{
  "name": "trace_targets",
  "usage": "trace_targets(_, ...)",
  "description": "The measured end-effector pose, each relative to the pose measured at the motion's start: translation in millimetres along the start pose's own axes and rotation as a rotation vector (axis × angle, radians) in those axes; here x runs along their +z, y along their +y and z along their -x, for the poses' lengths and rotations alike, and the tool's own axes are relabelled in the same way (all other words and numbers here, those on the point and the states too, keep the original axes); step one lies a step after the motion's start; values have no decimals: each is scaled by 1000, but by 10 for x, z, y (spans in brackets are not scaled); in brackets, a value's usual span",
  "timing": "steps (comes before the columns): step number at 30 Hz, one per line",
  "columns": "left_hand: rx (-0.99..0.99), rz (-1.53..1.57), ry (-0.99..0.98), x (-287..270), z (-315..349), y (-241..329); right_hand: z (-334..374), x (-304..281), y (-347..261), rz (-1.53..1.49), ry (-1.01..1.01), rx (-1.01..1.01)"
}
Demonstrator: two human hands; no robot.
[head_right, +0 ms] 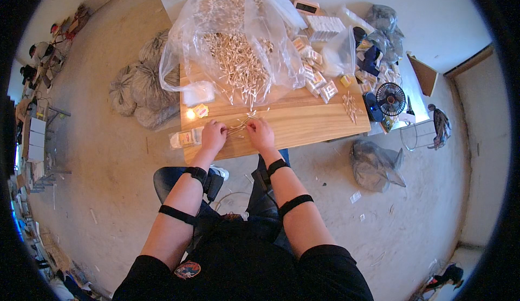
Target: The recorder gathers wooden sticks into small bundles and places them into a small plastic bag.
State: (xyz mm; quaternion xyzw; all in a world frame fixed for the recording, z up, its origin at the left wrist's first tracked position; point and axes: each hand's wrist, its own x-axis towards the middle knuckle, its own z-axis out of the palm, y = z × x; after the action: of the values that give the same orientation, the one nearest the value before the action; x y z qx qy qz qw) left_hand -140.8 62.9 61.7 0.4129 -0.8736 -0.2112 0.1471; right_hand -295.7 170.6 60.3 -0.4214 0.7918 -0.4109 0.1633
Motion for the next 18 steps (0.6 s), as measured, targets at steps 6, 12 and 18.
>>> trace_targets(6,14,-7,67,44,12,-5,15,-1,-6,1,-9,38)
trace_targets(12,-1,-97,42,-4,63,44,65,63,72,14,32,-14)
trace_targets(18,-19,-184,0,6,86,-86,65,115,132,64,126,-119)
